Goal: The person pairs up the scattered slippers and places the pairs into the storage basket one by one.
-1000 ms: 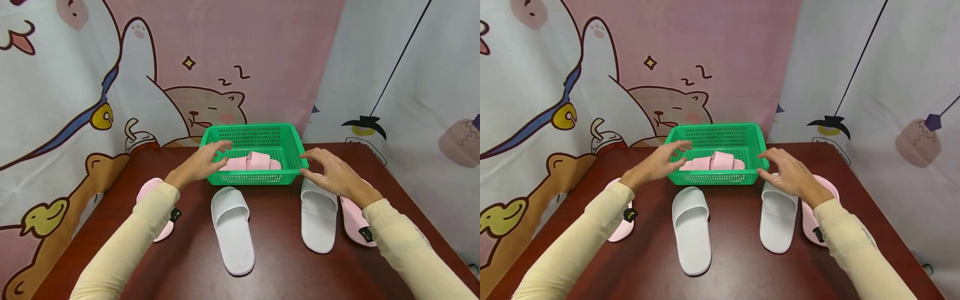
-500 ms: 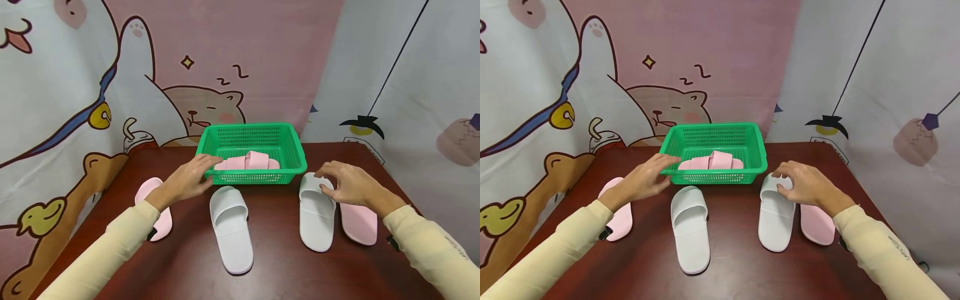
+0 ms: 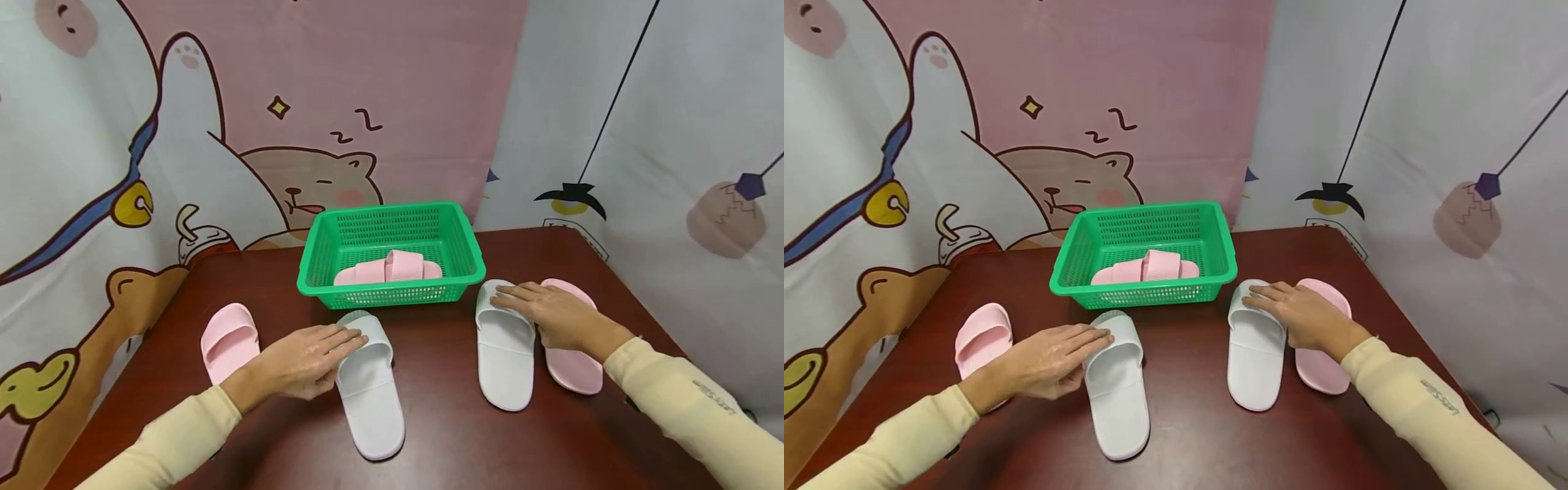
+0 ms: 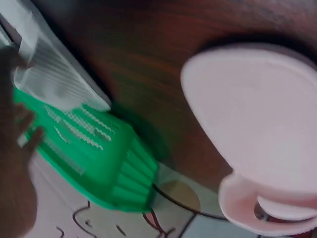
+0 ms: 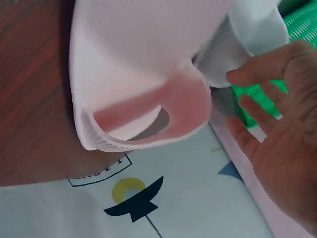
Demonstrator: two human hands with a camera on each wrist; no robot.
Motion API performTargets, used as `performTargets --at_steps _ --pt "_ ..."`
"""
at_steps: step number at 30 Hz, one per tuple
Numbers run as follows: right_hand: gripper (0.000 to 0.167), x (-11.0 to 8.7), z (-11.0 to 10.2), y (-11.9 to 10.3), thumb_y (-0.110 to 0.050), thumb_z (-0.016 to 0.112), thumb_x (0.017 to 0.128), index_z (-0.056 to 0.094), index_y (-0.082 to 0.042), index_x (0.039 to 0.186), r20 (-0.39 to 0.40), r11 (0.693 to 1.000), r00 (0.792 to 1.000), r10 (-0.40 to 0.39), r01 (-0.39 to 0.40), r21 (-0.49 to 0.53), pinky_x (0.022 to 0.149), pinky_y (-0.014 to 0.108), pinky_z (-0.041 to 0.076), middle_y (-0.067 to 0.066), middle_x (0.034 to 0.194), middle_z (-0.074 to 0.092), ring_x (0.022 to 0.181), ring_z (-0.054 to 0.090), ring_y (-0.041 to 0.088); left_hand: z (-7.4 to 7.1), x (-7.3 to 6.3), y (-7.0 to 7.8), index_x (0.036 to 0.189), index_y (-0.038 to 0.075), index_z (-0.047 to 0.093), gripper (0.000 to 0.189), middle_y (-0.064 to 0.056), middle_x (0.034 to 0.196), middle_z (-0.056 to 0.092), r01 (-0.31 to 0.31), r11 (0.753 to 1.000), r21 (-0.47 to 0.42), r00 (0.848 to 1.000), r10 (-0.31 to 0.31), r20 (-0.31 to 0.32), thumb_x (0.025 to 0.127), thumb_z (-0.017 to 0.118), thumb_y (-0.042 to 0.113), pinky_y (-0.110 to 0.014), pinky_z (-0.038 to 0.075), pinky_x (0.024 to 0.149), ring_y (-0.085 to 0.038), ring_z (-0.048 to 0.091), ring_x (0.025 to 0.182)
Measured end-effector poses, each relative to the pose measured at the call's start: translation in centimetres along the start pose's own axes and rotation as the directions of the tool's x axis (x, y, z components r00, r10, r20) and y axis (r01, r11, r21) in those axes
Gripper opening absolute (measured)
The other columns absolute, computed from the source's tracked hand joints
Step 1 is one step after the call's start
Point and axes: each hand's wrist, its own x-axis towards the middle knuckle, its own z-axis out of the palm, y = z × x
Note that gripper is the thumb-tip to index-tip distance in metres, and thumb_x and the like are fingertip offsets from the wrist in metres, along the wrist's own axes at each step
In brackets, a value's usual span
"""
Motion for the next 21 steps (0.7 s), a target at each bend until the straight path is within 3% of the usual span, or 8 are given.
performTargets --at_steps 3,5,11,17,21 --pt "0.101 0.3 0.4 0.0 0.016 0.088 0.056 0.052 -0.010 0.147 0.042 0.999 0.999 -0.017 0.019 -0.033 0.087 0.055 0.052 0.018 0.147 0.051 0.127 0.052 0.042 0.6 -0.1 0.5 0.154 -0.001 0.035 0.092 -0.017 0.151 0.046 0.009 1.000 0.024 0.989 -0.012 0.150 0.077 0.077 0.028 -0.038 0.036 0.112 -0.031 0.045 0.137" --pt "0.109 0.4 0.7 -0.1 0.014 0.092 0.054 0.048 -0.011 0.150 0.073 0.999 0.997 -0.019 0.023 -0.047 0.088 0.058 0.050 0.018 0.150 0.048 0.130 0.050 0.045 0.8 0.0 0.5 0.157 -0.002 0.028 0.099 -0.019 0.157 0.037 0.015 1.000 0.024 0.979 -0.019 0.203 0.076 0.078 0.026 -0.040 0.030 0.116 -0.034 0.038 0.142" --pt "0.110 0.9 1.1 0.0 0.012 0.093 0.053 0.046 -0.010 0.150 0.079 0.995 0.996 -0.051 0.057 -0.082 0.091 0.060 0.049 0.018 0.151 0.048 0.128 0.051 0.046 1.3 1.0 0.1 0.155 -0.003 0.032 0.095 -0.019 0.160 0.032 0.001 0.999 0.040 0.975 -0.010 0.222 0.073 0.077 0.013 -0.044 0.027 0.117 -0.036 0.031 0.147" --pt "0.104 1.6 1.2 0.2 0.007 0.094 0.055 0.049 -0.010 0.148 0.097 0.984 0.992 -0.078 0.092 -0.152 0.088 0.058 0.051 0.018 0.147 0.051 0.123 0.056 0.044 1.2 2.0 -0.1 0.156 -0.002 0.033 0.108 -0.018 0.160 0.033 -0.025 0.997 0.072 0.962 0.004 0.273 0.063 0.086 0.012 -0.044 0.028 0.116 -0.033 0.031 0.147" --pt "0.101 1.7 1.3 0.4 0.005 0.094 0.057 0.051 -0.012 0.146 0.098 0.980 0.992 -0.081 0.097 -0.174 0.087 0.057 0.051 0.017 0.145 0.054 0.121 0.057 0.043 1.4 2.5 -0.2 0.155 -0.001 0.034 0.107 -0.016 0.159 0.036 -0.047 0.992 0.116 0.958 0.012 0.285 0.064 0.087 0.013 -0.043 0.031 0.115 -0.031 0.035 0.145"
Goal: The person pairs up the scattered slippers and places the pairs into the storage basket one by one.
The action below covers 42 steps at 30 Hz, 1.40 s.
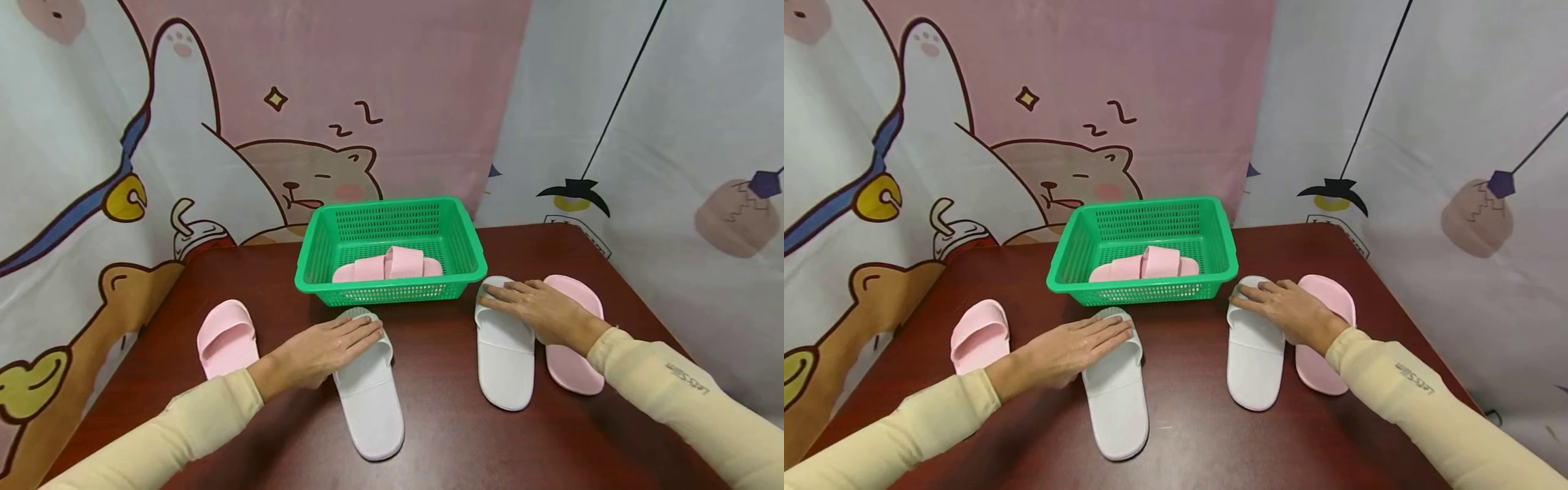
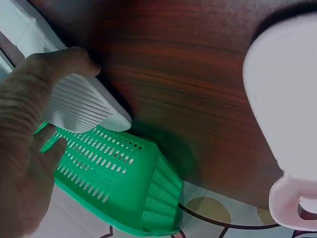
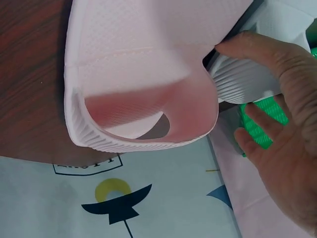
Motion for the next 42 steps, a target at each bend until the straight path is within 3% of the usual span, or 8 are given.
performTargets --at_steps 7,14,18,27,35,42 --pt "0.102 0.0 0.3 0.0 0.007 0.093 0.057 0.051 -0.013 0.149 0.004 1.000 1.000 0.001 -0.001 -0.011 0.084 0.055 0.053 0.016 0.145 0.054 0.121 0.057 0.041 0.1 0.6 -0.1 0.156 0.001 0.033 0.108 -0.013 0.157 0.039 0.010 1.000 0.014 1.000 -0.010 0.018 0.064 0.088 0.019 -0.040 0.033 0.114 -0.030 0.039 0.140" --pt "0.107 0.7 0.5 -0.1 -0.006 0.100 0.050 0.052 -0.011 0.145 0.000 0.998 0.999 -0.044 0.044 -0.046 0.077 0.051 0.055 0.016 0.139 0.056 0.115 0.058 0.038 0.6 0.5 -0.1 0.156 0.003 0.032 0.111 -0.012 0.163 0.029 0.006 1.000 -0.019 0.997 -0.005 0.083 0.063 0.088 0.024 -0.043 0.029 0.116 -0.030 0.029 0.147" --pt "0.104 0.7 0.5 -0.1 -0.011 0.101 0.049 0.054 -0.010 0.142 0.007 0.998 0.999 -0.045 0.045 -0.045 0.076 0.050 0.055 0.016 0.136 0.056 0.113 0.057 0.038 0.6 0.7 -0.4 0.156 0.003 0.032 0.112 -0.011 0.162 0.031 0.001 1.000 -0.016 0.994 0.001 0.111 0.063 0.088 0.028 -0.042 0.029 0.116 -0.029 0.029 0.148" --pt "0.103 0.9 0.4 0.2 -0.019 0.102 0.049 0.056 -0.013 0.140 0.031 0.999 0.999 -0.015 0.016 -0.033 0.080 0.052 0.055 0.016 0.135 0.056 0.114 0.055 0.038 0.5 0.9 -0.8 0.157 0.005 0.032 0.111 -0.008 0.159 0.038 0.024 0.999 -0.034 0.995 -0.021 0.098 0.063 0.087 0.028 -0.038 0.028 0.116 -0.026 0.033 0.146" --pt "0.105 1.1 0.6 0.5 -0.018 0.099 0.049 0.052 -0.006 0.142 0.027 0.998 0.998 -0.058 0.058 -0.012 0.099 0.061 0.043 0.017 0.142 0.056 0.131 0.049 0.043 0.3 1.2 -0.8 0.153 0.006 0.039 0.112 -0.009 0.155 0.041 0.015 0.999 -0.048 0.996 -0.011 0.089 0.057 0.092 0.029 -0.039 0.029 0.116 -0.028 0.034 0.145" --pt "0.108 0.7 0.3 0.1 -0.025 0.100 0.048 0.052 -0.004 0.143 0.011 0.998 0.998 -0.056 0.055 0.041 0.099 0.060 0.044 0.015 0.142 0.055 0.131 0.049 0.041 0.0 0.8 -1.4 0.151 0.002 0.039 0.107 -0.012 0.154 0.042 0.018 0.995 -0.093 0.996 -0.011 0.085 0.061 0.090 0.027 -0.039 0.031 0.115 -0.031 0.036 0.144"
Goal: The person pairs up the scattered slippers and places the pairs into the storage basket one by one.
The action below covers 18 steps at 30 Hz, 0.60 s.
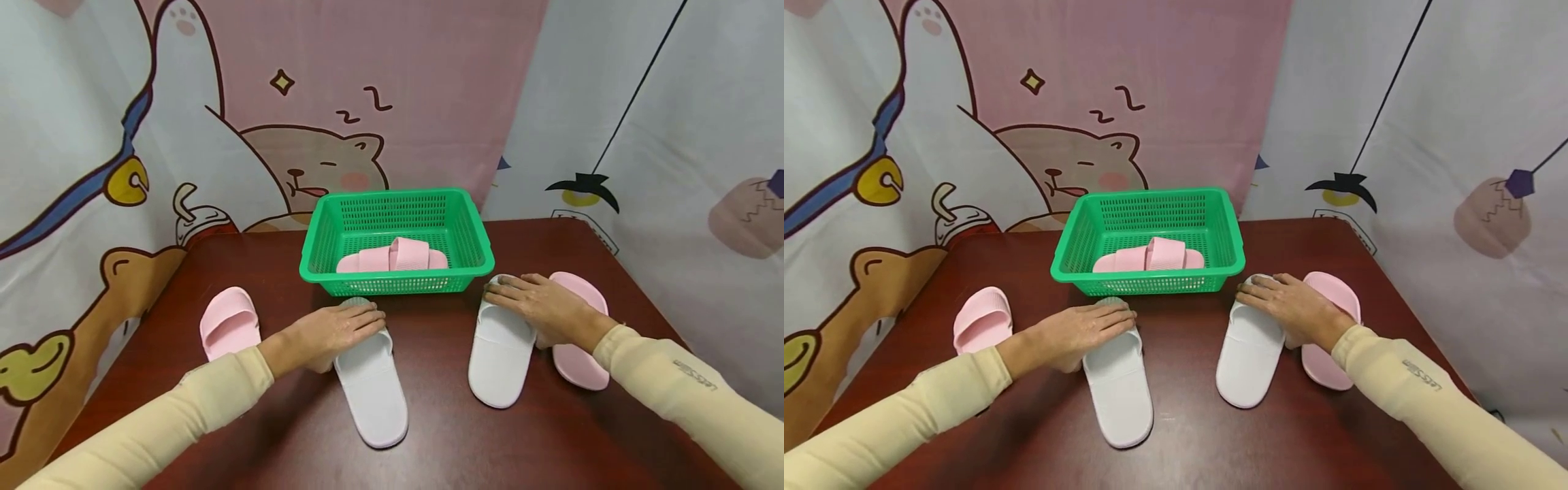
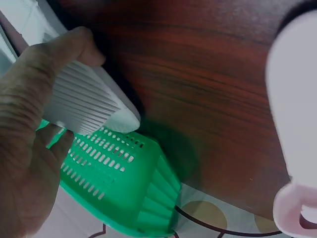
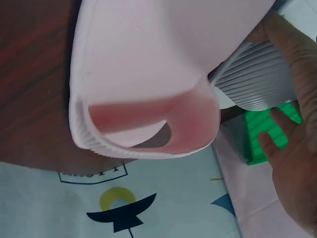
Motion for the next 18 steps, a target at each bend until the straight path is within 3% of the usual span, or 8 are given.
performTargets --at_steps 8,18 --pt "0.112 0.1 -1.2 -1.5 -0.038 0.098 0.049 0.050 -0.003 0.145 -0.084 0.996 0.996 0.027 -0.020 0.083 0.099 0.056 0.043 0.013 0.142 0.052 0.130 0.047 0.037 -0.8 -0.8 -0.4 0.149 0.000 0.041 0.110 -0.013 0.149 0.047 0.046 0.991 -0.125 0.996 -0.055 -0.069 0.058 0.092 0.036 -0.036 0.032 0.114 -0.030 0.041 0.139" --pt "0.114 0.2 -3.1 -2.2 -0.042 0.095 0.056 0.043 -0.004 0.150 -0.085 0.986 0.992 0.088 -0.074 0.148 0.102 0.060 0.042 0.015 0.149 0.046 0.138 0.039 0.039 -1.8 -0.6 0.3 0.146 0.002 0.043 0.117 -0.013 0.144 0.047 0.091 0.957 -0.275 0.988 -0.122 -0.098 0.052 0.096 0.047 -0.042 0.035 0.113 -0.030 0.041 0.137"
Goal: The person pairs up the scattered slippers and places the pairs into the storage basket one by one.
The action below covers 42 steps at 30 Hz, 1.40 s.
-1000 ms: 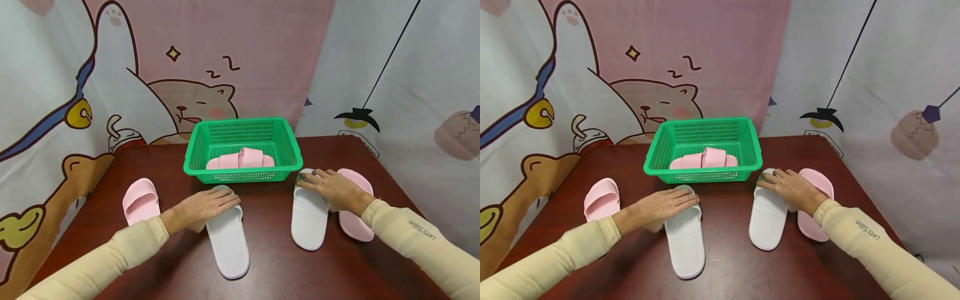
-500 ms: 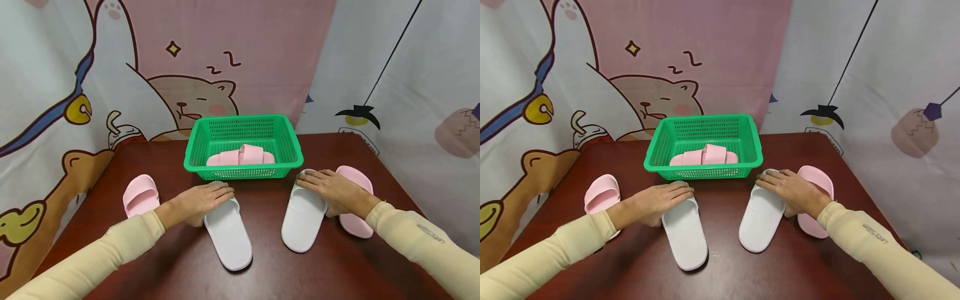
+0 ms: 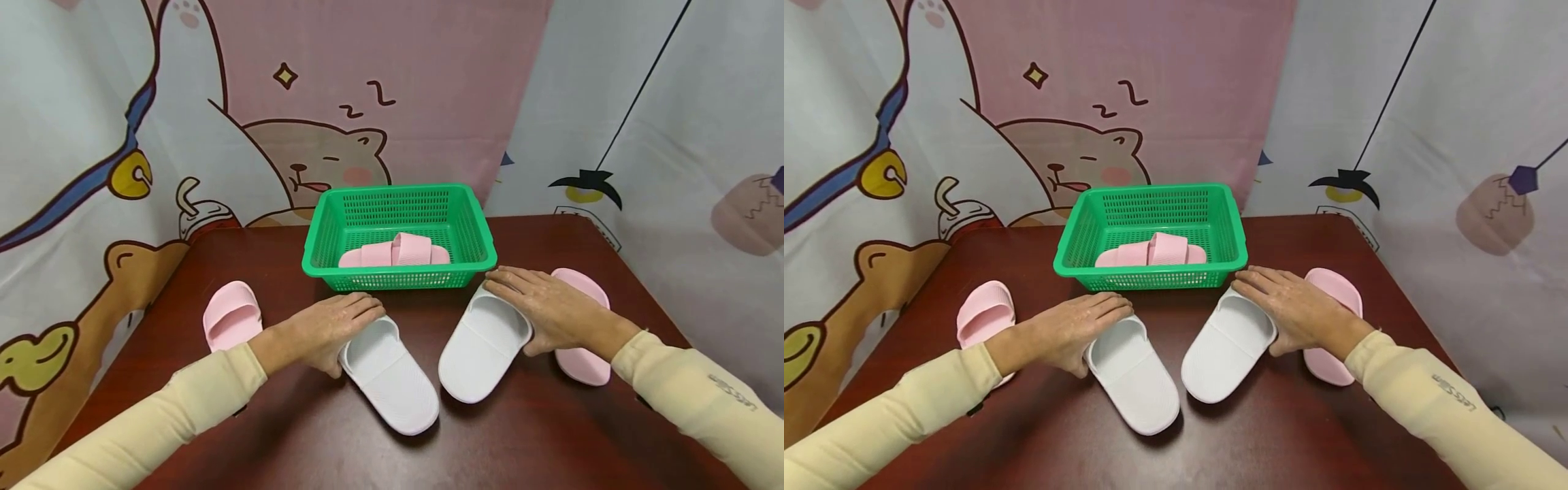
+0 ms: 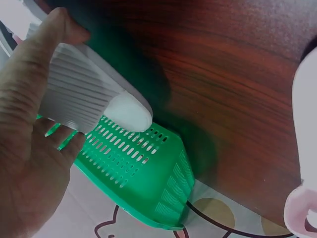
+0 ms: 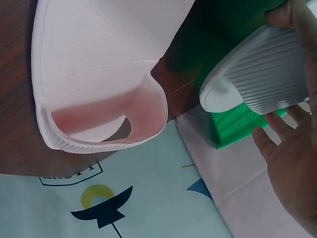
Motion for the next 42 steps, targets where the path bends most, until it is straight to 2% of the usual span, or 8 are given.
performTargets --at_steps 6,11,14,17,24,31,36,42 --pt "0.111 -0.1 0.1 -0.4 -0.044 0.093 0.057 0.045 -0.001 0.149 -0.006 1.000 1.000 -0.003 0.003 0.008 0.103 0.060 0.041 0.016 0.149 0.048 0.137 0.041 0.039 0.0 0.2 -0.2 0.146 -0.001 0.042 0.120 -0.018 0.146 0.045 -0.020 1.000 0.003 1.000 0.020 -0.021 0.052 0.097 0.049 -0.044 0.024 0.118 -0.037 0.032 0.145" --pt "0.110 0.2 0.3 -0.7 -0.045 0.091 0.057 0.046 0.000 0.147 -0.032 1.000 0.999 -0.026 0.026 0.000 0.105 0.058 0.039 0.017 0.147 0.049 0.136 0.043 0.040 -0.2 0.4 -0.1 0.148 -0.003 0.038 0.120 -0.020 0.152 0.042 0.001 1.000 -0.012 1.000 -0.001 0.010 0.055 0.097 0.046 -0.042 0.022 0.119 -0.038 0.029 0.147" --pt "0.111 0.3 0.4 -0.9 -0.046 0.090 0.056 0.046 0.001 0.146 -0.033 1.000 0.999 -0.019 0.019 0.000 0.105 0.058 0.039 0.018 0.146 0.050 0.134 0.045 0.039 -0.4 0.6 -0.2 0.148 -0.004 0.038 0.120 -0.020 0.151 0.043 0.027 0.999 -0.024 1.000 -0.027 0.005 0.055 0.097 0.043 -0.042 0.024 0.118 -0.036 0.033 0.145" --pt "0.109 0.5 0.4 -1.1 -0.045 0.090 0.055 0.048 0.002 0.144 -0.050 1.000 0.999 -0.018 0.018 -0.009 0.102 0.058 0.042 0.017 0.142 0.053 0.130 0.048 0.039 -0.7 0.6 -0.4 0.146 -0.005 0.039 0.121 -0.019 0.147 0.046 0.039 0.999 -0.037 0.998 -0.040 -0.040 0.052 0.097 0.042 -0.042 0.027 0.117 -0.034 0.038 0.141" --pt "0.106 0.7 0.2 -1.4 -0.047 0.088 0.051 0.052 0.001 0.139 -0.087 1.000 0.996 -0.009 0.008 -0.015 0.092 0.057 0.047 0.014 0.134 0.057 0.120 0.050 0.035 -0.5 0.5 -0.4 0.141 -0.003 0.044 0.117 -0.014 0.137 0.053 0.031 0.999 -0.030 0.994 -0.034 -0.106 0.049 0.093 0.050 -0.041 0.036 0.111 -0.030 0.047 0.130" --pt "0.104 0.5 -0.1 -1.8 -0.049 0.087 0.052 0.053 0.002 0.137 -0.047 0.999 0.998 0.052 -0.053 -0.013 0.084 0.050 0.051 0.012 0.128 0.059 0.110 0.051 0.030 0.4 0.3 0.0 0.134 -0.002 0.048 0.110 -0.011 0.125 0.057 0.035 0.999 -0.014 0.981 -0.037 -0.190 0.050 0.086 0.057 -0.039 0.042 0.104 -0.026 0.053 0.117" --pt "0.104 0.4 -0.1 -2.0 -0.052 0.086 0.053 0.054 0.000 0.137 -0.017 0.996 0.996 0.085 -0.085 -0.027 0.083 0.047 0.051 0.010 0.125 0.060 0.107 0.051 0.027 0.9 0.1 0.4 0.133 0.000 0.048 0.109 -0.009 0.121 0.056 0.059 0.998 -0.018 0.974 -0.061 -0.217 0.051 0.085 0.062 -0.037 0.046 0.099 -0.024 0.054 0.111" --pt "0.100 0.5 -0.2 -2.1 -0.054 0.085 0.054 0.055 -0.003 0.134 -0.025 0.995 0.996 0.087 -0.088 -0.050 0.077 0.046 0.051 0.006 0.120 0.061 0.102 0.051 0.025 1.1 0.1 0.5 0.132 0.000 0.051 0.109 -0.008 0.117 0.059 0.089 0.996 0.021 0.961 -0.080 -0.264 0.053 0.081 0.069 -0.037 0.049 0.093 -0.023 0.057 0.104"
